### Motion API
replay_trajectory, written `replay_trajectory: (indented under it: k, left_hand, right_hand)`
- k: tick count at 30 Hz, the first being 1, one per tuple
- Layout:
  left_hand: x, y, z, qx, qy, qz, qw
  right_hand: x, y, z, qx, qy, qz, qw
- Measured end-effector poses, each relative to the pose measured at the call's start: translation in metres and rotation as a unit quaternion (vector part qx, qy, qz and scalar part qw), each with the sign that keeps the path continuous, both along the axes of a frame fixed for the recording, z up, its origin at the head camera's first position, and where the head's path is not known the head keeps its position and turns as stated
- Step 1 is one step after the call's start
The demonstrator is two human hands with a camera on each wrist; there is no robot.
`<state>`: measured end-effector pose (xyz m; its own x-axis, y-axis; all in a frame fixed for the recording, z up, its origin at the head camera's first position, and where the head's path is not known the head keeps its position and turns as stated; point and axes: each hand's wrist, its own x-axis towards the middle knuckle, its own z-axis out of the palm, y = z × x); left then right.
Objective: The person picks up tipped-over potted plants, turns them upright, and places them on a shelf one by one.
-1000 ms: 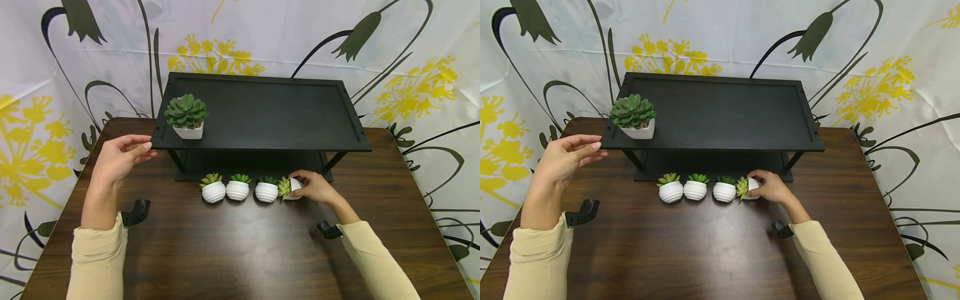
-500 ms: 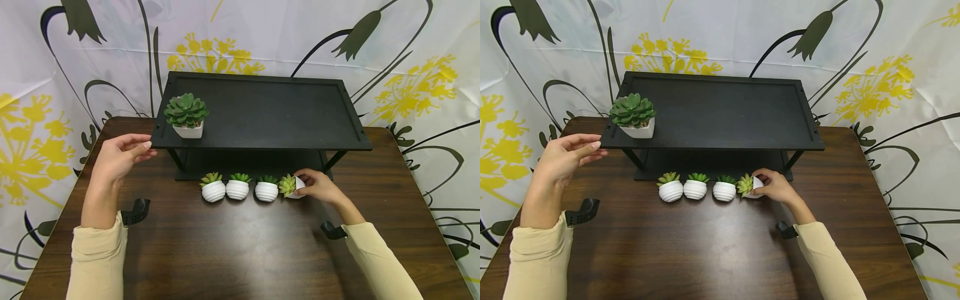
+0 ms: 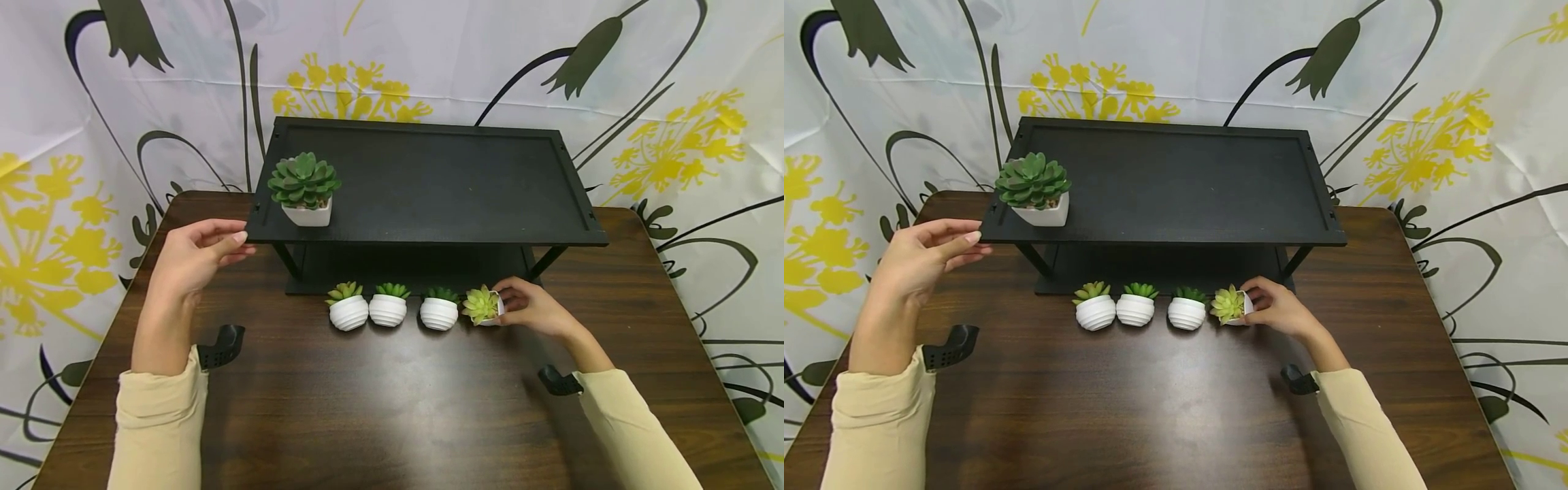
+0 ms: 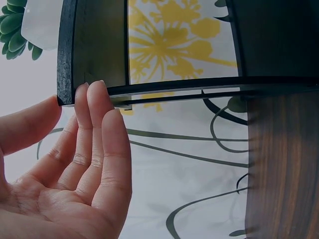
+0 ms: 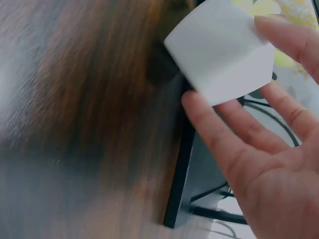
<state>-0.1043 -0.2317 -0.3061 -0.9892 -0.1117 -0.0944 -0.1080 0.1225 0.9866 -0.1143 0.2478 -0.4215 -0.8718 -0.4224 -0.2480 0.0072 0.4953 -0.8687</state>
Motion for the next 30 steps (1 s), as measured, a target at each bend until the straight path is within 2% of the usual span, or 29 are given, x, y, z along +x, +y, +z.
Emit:
replay_trajectory:
  k: [8,17,24,30]
  left_hand:
    - [0.000,-0.001,0.000,0.014,0.002,0.002,0.9999]
    - [0.000,-0.001,0.000,-0.009,-0.001,0.001,1.0000]
    - [0.000,0.000,0.001,-0.015,-0.004,0.000,0.9999]
    - [0.000,-0.001,0.001,-0.002,-0.002,-0.002,1.0000]
  right_hand:
    - [0.004,0.010,-0.005,-0.033,-0.010,-0.009,0.999]
    - [0.004,0.019,-0.008,-0.018,-0.002,-0.007,1.000]
    - [0.007,0.028,-0.007,0.026,-0.012,0.000,1.000]
    - [0.010,0.033,-0.012,0.016,-0.024,-0.002,1.000]
